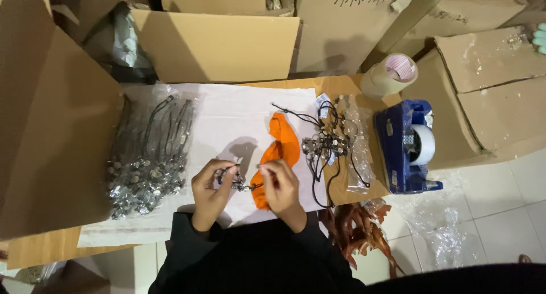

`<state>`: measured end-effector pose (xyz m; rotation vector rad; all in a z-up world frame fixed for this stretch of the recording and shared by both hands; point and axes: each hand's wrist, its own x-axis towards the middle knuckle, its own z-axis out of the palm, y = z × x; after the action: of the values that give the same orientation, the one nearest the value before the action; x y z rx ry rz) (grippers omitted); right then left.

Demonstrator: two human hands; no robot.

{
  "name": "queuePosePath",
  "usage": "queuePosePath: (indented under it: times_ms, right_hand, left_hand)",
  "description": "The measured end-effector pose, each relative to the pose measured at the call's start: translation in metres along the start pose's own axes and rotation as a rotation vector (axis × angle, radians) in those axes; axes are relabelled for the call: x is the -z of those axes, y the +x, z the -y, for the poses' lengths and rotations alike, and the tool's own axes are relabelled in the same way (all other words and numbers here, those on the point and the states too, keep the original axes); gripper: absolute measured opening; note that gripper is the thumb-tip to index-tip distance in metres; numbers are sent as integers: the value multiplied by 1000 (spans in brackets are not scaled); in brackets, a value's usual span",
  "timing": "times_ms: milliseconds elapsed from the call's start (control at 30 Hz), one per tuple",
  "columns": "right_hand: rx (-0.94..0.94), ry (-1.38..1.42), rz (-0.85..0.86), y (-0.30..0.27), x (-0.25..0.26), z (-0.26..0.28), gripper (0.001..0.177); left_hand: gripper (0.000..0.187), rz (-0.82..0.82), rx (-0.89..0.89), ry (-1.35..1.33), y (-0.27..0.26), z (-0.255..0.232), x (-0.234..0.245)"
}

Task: Wrapping small metal decorative items in orange fabric for packaging

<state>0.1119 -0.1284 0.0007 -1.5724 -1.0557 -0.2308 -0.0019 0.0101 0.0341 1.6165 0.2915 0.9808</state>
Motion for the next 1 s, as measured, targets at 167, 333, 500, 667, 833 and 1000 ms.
queuePosePath:
  times_ms: [167, 333, 500, 667, 833, 1000]
  right_hand:
    - [-155, 69, -175, 11, 22, 2, 11]
    - [-245, -5, -286, 30, 64, 20, 20]
    - [-276, -12, -345, 19, 93, 8, 32]
    - [-329, -10, -390, 16, 110, 1, 26]
    - [-330, -27, -487, 15, 119, 1, 20]
    - [-324, -79, -523, 10, 139, -7, 21]
  left_hand:
    - [8, -145, 36, -21, -4, 1, -2]
    - [9, -307, 61, -101, -5, 10, 2]
    - [11, -417, 105, -154, -7, -4, 15]
    - [15, -557, 76, 37, -3, -15, 47]
    - [15, -674, -61, -23, -1, -23, 82]
    - [18, -778, -153, 3, -4, -24, 109]
